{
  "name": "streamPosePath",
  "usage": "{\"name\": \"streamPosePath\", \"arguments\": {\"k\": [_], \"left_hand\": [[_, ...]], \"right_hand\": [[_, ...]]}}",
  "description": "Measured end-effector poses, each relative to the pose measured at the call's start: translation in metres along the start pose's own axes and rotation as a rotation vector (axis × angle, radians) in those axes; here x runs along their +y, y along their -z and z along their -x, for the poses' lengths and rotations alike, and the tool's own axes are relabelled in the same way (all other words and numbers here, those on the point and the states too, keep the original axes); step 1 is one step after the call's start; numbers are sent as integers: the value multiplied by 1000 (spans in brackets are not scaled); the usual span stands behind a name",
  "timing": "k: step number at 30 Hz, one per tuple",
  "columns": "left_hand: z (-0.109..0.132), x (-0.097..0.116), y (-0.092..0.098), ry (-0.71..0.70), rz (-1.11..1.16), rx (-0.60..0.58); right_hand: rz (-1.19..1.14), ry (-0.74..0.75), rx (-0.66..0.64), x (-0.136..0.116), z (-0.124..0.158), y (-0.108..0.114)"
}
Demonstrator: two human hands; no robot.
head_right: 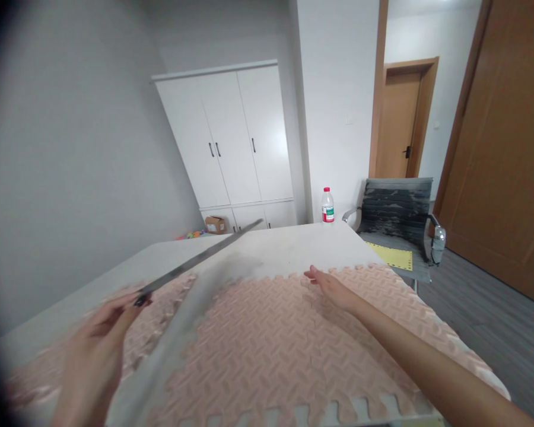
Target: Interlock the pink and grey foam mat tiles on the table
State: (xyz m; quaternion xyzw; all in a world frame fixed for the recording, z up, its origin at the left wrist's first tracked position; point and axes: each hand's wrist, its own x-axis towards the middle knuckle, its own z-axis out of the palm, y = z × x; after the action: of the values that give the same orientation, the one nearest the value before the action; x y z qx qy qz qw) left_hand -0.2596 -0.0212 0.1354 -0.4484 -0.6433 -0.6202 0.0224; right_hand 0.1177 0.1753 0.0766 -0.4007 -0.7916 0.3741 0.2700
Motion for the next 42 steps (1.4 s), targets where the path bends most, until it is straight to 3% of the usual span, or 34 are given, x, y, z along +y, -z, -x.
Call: {"name": "streamPosePath", "arguments": {"k": [2, 5, 8, 11, 14, 22, 28, 42], "left_hand": [[1, 32, -44, -12, 114, -209], [7, 60, -106, -151, 65, -451], [16, 68, -155, -204, 51, -593], [20, 65, -190, -240, 44, -686], [17, 62, -218, -277, 16, -759], [13, 50, -293, -350, -199, -898], [28, 32, -326, -337, -528, -900], [32, 22, -347, -416, -762, -922]], "right_hand": [[-224, -111, 37, -1, -8, 14], [-613, -179, 156, 4, -12, 45], [-898, -242, 366, 22, -7, 85], [-1022, -354, 506, 54, 0, 119], [-987, -427, 561, 90, 5, 141], [-427, -483, 731, 154, -6, 171], [-12, -483, 615, 184, -24, 167], [484, -438, 502, 220, -39, 145]]}}
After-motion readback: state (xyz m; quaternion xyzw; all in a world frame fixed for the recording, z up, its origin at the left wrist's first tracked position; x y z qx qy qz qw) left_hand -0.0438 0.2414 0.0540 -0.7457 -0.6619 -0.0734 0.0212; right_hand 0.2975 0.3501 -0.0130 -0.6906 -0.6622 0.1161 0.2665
